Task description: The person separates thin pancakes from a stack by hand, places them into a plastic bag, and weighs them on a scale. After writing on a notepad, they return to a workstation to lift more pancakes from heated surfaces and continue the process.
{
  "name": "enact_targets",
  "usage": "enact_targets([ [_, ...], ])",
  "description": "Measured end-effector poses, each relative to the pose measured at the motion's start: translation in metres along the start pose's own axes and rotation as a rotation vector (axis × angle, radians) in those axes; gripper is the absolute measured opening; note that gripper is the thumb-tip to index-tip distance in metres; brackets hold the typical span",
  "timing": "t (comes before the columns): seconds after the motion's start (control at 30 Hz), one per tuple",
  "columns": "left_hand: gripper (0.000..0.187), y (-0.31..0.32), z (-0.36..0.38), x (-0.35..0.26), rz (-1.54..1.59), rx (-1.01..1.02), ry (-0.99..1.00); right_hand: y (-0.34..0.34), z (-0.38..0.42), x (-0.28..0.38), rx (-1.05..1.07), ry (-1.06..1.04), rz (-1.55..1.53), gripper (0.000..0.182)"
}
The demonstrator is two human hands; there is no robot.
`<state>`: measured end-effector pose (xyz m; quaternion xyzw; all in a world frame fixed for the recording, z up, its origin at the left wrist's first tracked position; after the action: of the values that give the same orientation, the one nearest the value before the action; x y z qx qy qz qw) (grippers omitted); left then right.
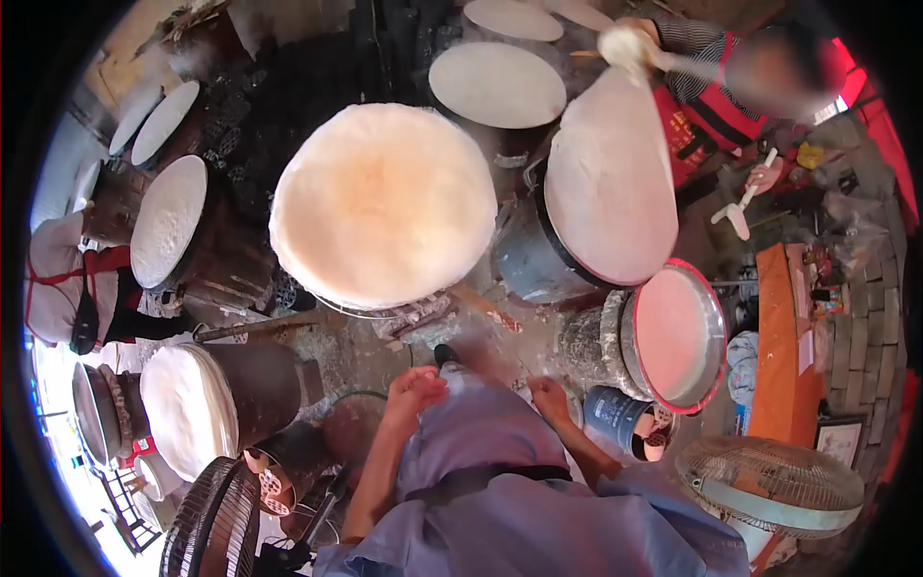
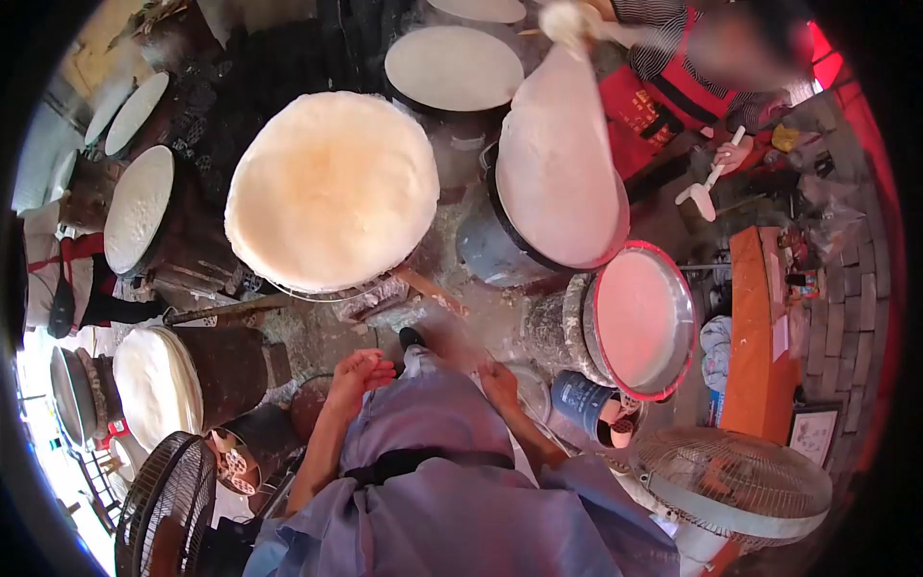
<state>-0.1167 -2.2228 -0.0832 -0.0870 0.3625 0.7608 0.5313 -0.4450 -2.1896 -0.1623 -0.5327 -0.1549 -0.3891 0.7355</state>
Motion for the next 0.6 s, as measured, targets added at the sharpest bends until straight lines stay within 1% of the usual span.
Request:
enact_targets([
  [0.07,0.025,0.001,0.001,-0.008,0.05,-0.001,0.006,0.007,0.007,-0.018,0.075,0.053,-0.054,0.039],
  [0.13,0.025,0.005,0.008,-0.011,0.001,0.027,0.054,0.003,0.009,-0.023,-0.018,-0.042,-0.142,0.035],
  [0.17,0.025,0.011,0.012,-0.015,-0.026,0.042,0.074,-0.001,0.013,-0.01,-0.067,-0.084,-0.188,0.033],
  [0.2,0.022,0.018,0.02,-0.018,-0.062,0.078,0.094,-0.007,0.016,0.003,-0.094,-0.096,-0.15,0.031],
  [0.27,0.02,0.038,0.04,-0.037,-0.403,0.05,0.258,-0.042,0.025,0.075,-0.156,-0.109,-0.068,0.026],
  [0.3,0.019,0.049,0.048,-0.045,-0.574,0.037,0.341,-0.051,0.027,0.102,-0.202,-0.223,-0.084,0.025],
  [0.37,0.022,0.072,0.072,-0.061,-0.748,-0.023,0.595,-0.061,0.033,0.158,-0.278,-0.449,-0.116,0.021],
  [0.43,0.025,0.095,0.099,-0.089,-0.874,-0.088,0.817,-0.075,0.038,0.222,-0.347,-0.803,0.006,0.018],
  [0.5,0.028,0.095,0.096,-0.105,-0.967,-0.241,1.069,-0.08,0.033,0.28,-0.332,-1.098,0.105,0.019],
  [0.57,0.028,0.089,0.091,-0.127,-1.044,-0.391,1.32,-0.067,0.015,0.319,-0.303,-1.281,0.195,0.026],
  [0.6,0.028,0.084,0.088,-0.135,-1.069,-0.495,1.334,-0.054,0.003,0.329,-0.271,-1.295,0.316,0.033],
])
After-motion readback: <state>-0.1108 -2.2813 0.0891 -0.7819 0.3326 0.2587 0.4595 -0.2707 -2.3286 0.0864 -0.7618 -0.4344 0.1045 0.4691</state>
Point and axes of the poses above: each hand's wrist, its own z-axis away from the middle knuckle, its own y-axis out of the palm, x = y × z, the point moved 1 cm from there along -z, towards the middle knuckle, and after that the axes turned 8 degrees about -y, right-handed, at the moved point
